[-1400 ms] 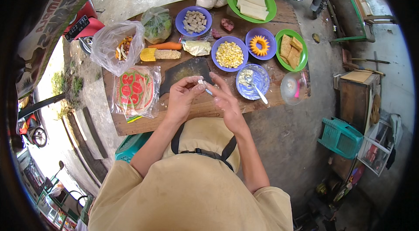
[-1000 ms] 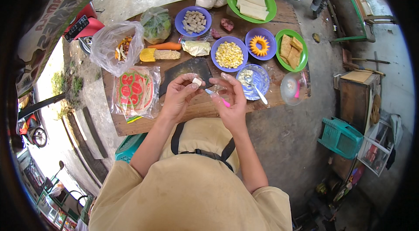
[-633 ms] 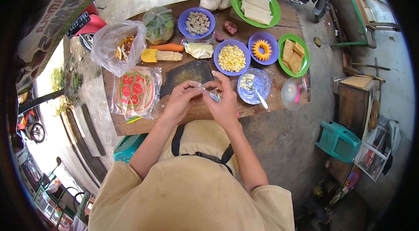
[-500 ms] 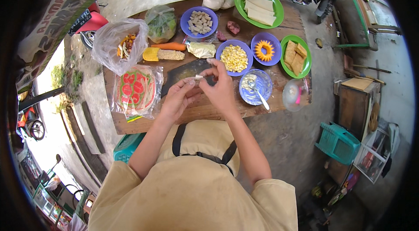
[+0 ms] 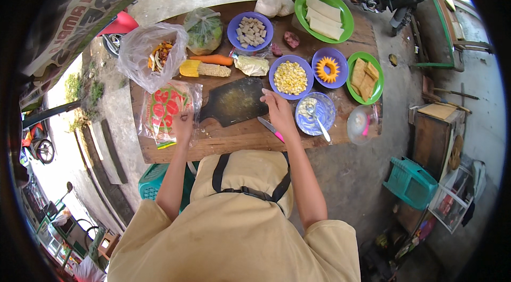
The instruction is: The person assembles small food items by hand, using a knife to spread a white paste onto thin rectangular sheets and then folding them. The person handles multiple pre-portioned ingredients on a wooden table and places the folded items into a plastic bag.
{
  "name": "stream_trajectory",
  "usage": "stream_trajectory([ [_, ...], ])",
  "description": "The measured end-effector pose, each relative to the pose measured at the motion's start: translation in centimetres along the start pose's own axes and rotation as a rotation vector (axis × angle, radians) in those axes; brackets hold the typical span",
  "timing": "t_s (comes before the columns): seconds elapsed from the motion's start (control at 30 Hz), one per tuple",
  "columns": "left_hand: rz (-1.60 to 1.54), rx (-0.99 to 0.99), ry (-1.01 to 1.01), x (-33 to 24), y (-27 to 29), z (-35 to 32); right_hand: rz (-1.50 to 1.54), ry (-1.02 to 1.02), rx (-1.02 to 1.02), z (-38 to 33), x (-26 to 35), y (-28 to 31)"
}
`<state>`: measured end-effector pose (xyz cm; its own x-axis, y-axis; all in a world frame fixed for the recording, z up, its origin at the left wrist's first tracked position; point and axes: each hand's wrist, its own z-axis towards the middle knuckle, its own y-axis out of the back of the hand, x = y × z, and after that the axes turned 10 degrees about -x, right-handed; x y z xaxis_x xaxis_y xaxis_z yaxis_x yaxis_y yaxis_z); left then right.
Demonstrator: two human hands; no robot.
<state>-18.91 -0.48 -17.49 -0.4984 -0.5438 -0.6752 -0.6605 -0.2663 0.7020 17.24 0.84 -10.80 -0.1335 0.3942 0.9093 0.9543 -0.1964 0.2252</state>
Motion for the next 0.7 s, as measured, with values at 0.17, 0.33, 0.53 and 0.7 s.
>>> stream_trajectory([
  [0.17, 0.252, -0.131, -0.171, -1.4, 1.0, 0.0, -0.318, 0.149, -0.007, -4.2, -2.1, 2.8],
  [0.33, 0.500, -0.330, -0.513, -2.3, 1.0, -0.6, -0.488, 0.094, -0.108, -7.0, -2.9, 3.6],
  [0.53, 0.605, -0.291, -0.461, -0.2, 0.1, -0.9, -0.562, -0.035, -0.219, -11.6, -4.5, 5.8],
  [0.7, 0.557, -0.311, -0.404, -1.0, 0.3, -1.1, -0.473, -0.278, -0.456, -16.0, -11.3, 10.0],
])
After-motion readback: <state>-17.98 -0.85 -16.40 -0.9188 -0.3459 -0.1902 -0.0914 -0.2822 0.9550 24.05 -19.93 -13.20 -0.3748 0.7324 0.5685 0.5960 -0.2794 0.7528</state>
